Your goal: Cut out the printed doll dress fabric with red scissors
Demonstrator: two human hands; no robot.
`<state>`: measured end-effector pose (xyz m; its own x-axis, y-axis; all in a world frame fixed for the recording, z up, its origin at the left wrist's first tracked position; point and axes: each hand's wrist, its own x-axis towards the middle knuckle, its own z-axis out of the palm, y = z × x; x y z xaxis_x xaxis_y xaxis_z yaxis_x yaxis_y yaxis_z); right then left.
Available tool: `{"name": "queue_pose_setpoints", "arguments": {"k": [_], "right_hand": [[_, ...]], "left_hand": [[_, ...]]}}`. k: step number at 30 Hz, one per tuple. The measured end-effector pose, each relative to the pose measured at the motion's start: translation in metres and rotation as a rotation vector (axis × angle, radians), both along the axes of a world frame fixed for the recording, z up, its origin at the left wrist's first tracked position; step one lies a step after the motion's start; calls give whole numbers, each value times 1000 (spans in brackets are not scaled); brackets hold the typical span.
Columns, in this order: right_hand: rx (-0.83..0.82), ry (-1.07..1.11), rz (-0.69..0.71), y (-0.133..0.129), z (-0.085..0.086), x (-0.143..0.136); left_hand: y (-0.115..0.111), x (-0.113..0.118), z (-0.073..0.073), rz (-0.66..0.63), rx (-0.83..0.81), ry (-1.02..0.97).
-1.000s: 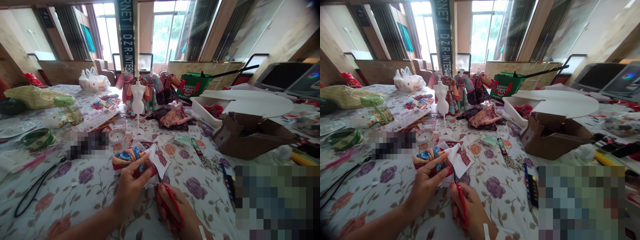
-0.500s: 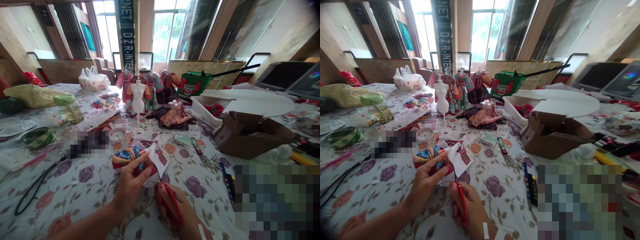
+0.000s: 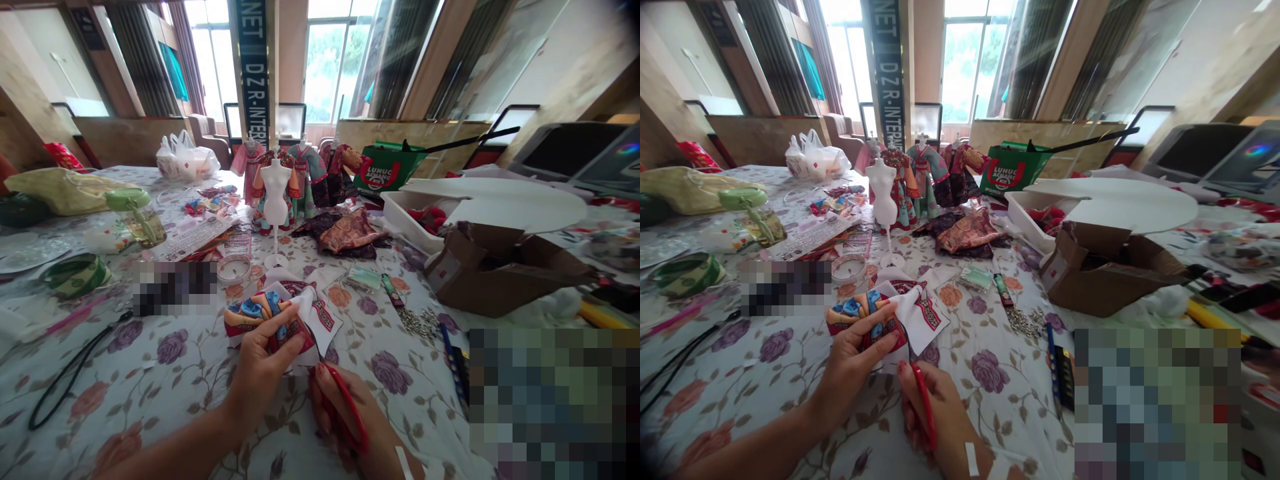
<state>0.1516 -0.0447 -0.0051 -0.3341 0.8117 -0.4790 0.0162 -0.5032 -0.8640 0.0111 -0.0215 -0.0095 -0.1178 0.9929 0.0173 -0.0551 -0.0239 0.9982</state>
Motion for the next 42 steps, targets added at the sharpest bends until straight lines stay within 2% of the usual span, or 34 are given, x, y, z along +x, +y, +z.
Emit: {"name": "queue_pose_setpoints", "arguments": {"k": [19,28,42], "right_hand": [[-33,5,-12,-2,-3,0],[-21,71,-25,-1,-8,0],[-9,18,-26,-2,-4,-1]], "left_hand": [[1,0,1,52,76,117],[0,1,1,72,73,107],[-1,2,1,72,48,76]]}}
